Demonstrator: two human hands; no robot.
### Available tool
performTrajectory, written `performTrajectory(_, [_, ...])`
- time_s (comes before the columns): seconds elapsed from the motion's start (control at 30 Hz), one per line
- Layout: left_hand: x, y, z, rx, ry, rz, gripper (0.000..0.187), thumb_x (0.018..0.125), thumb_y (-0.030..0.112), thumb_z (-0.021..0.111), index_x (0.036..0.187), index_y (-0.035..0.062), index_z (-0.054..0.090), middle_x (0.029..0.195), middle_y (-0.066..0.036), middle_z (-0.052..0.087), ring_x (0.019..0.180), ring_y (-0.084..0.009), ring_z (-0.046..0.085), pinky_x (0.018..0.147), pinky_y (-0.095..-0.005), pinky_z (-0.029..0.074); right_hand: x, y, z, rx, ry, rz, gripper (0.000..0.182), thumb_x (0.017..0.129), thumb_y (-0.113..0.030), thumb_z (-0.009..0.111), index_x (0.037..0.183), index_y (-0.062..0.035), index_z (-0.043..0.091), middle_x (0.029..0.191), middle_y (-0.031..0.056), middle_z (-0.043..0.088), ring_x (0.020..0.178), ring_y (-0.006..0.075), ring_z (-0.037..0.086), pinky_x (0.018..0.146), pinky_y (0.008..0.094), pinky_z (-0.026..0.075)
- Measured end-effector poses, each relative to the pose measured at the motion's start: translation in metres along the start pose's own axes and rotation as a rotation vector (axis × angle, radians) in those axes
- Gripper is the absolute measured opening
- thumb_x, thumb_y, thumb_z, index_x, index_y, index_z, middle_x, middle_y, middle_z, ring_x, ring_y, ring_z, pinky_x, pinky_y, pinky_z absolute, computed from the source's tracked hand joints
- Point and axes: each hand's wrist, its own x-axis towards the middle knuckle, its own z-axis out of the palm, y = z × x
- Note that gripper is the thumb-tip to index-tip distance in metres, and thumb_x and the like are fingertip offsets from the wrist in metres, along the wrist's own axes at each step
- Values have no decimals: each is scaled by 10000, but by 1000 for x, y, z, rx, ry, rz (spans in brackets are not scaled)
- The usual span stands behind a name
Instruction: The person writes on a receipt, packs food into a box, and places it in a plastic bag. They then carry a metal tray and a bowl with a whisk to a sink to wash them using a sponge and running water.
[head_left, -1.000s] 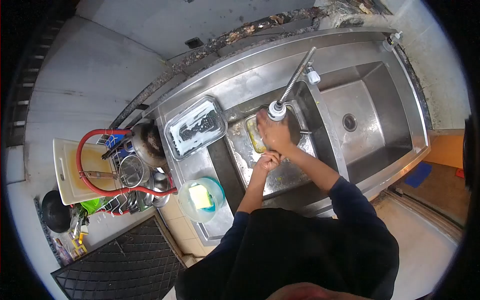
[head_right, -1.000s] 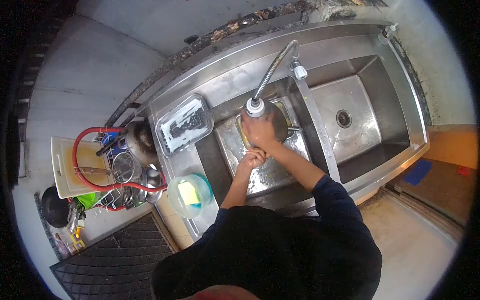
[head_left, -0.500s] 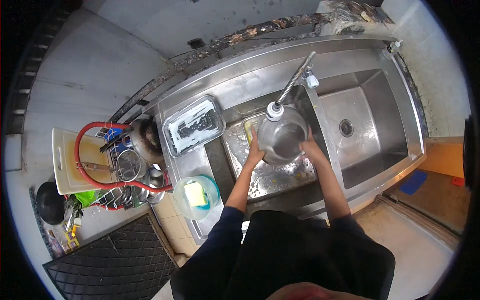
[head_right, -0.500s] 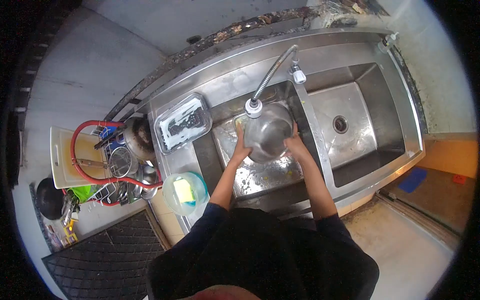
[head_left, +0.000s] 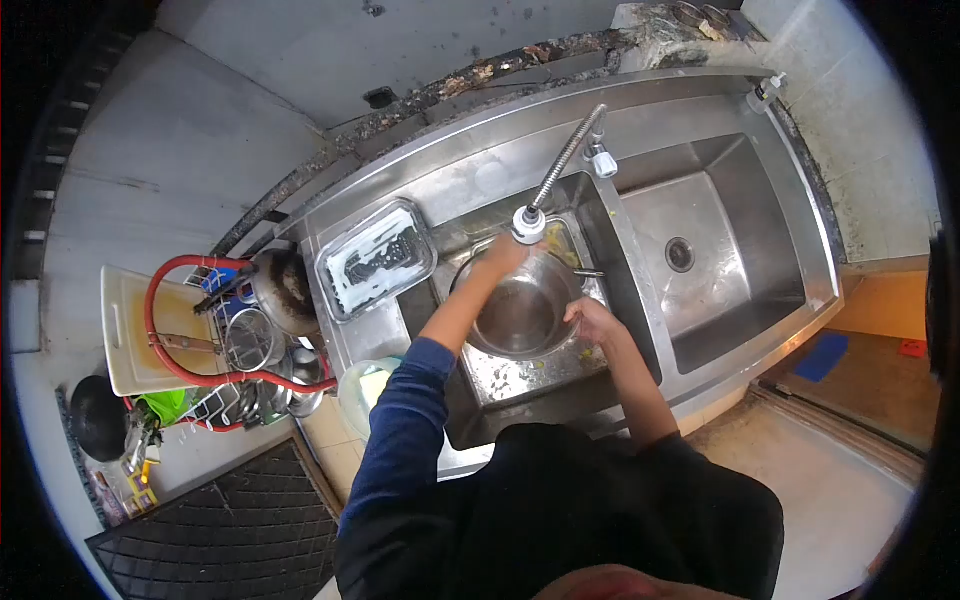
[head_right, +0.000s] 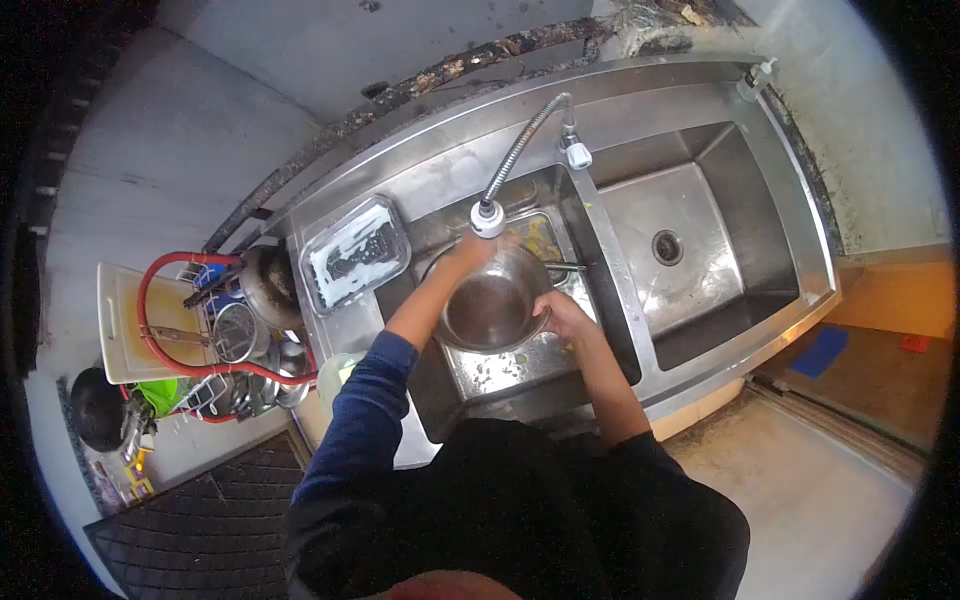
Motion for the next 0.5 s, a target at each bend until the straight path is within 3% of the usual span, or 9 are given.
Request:
performTrajectory(0.03, [-7,-25,-12,106,-46,-115,370,868,391,510,1078,107,623,1042,-154,627,969,-335,580,821,-401,451,10,-4,1,-1,-48,21,104,625,-6,549,723,-10,585,595,77,576,526,236,583,622,333,530])
performTrajectory(0.07, [-24,-47,-28,-5,-24,-20,384,863,356,520,1077,48,604,1023,-185,625,969,-341,586,831,-401,453,43,7,-18,36,-105,21,13,620,-41,575,626,-33,566,617,90,587,569,232,597,588,388,519])
performTrajectory(0.13, [-56,-69,-44,-103,-6,72,401,857,321,530,1075,-11,585,1004,-215,622,968,-347,592,841,-401,455,56,-5,-23,6,-116,-18,33,615,-23,589,645,-24,576,622,82,590,575,219,603,600,339,508])
performTrajectory(0.2, [-100,-68,-49,-405,216,-29,478,815,182,569,1234,-25,473,1155,-212,569,1080,-305,544,920,-368,418,66,-18,-21,17,-127,-23,45,612,-10,592,653,-23,579,617,76,588,563,213,596,602,325,502])
performTrajectory(0.27, [-139,-30,-73,-806,198,-267,584,780,82,557,1329,5,372,1246,-167,511,1135,-247,495,966,-350,384,72,-33,-17,-240,-82,-77,241,637,-36,632,871,17,612,820,114,636,747,201,625,712,329,506])
performTrajectory(0.3, [-158,-24,-74,-1000,165,-429,588,781,62,538,1339,16,359,1228,-151,520,1124,-242,495,971,-347,382,71,-40,-6,-232,-89,-77,241,637,-36,632,871,17,612,820,114,636,747,201,625,712,329,506])
performTrajectory(0.43, [-211,5,-77,-1289,241,-864,653,763,-16,474,1387,61,295,1262,-152,483,1118,-242,495,983,-341,379,79,-66,50,-557,-326,-446,609,761,-170,681,1302,-62,423,1243,133,511,1133,209,488,940,324,409])
performTrajectory(0.47, [-216,19,-78,-1294,230,-865,653,763,-16,474,1387,61,295,1262,-152,483,1118,-242,495,983,-341,379,101,-62,52,-827,-190,-651,602,783,-223,683,1295,-45,423,1232,127,516,1127,207,489,950,330,398])
performTrajectory(0.5, [-220,34,-81,-1289,399,-753,688,751,-55,443,1402,82,267,1297,-139,453,1143,-240,477,1003,-349,361,122,-55,54,-1097,-46,-853,604,804,-277,686,1288,-27,424,1220,122,521,1120,205,490,959,336,388])
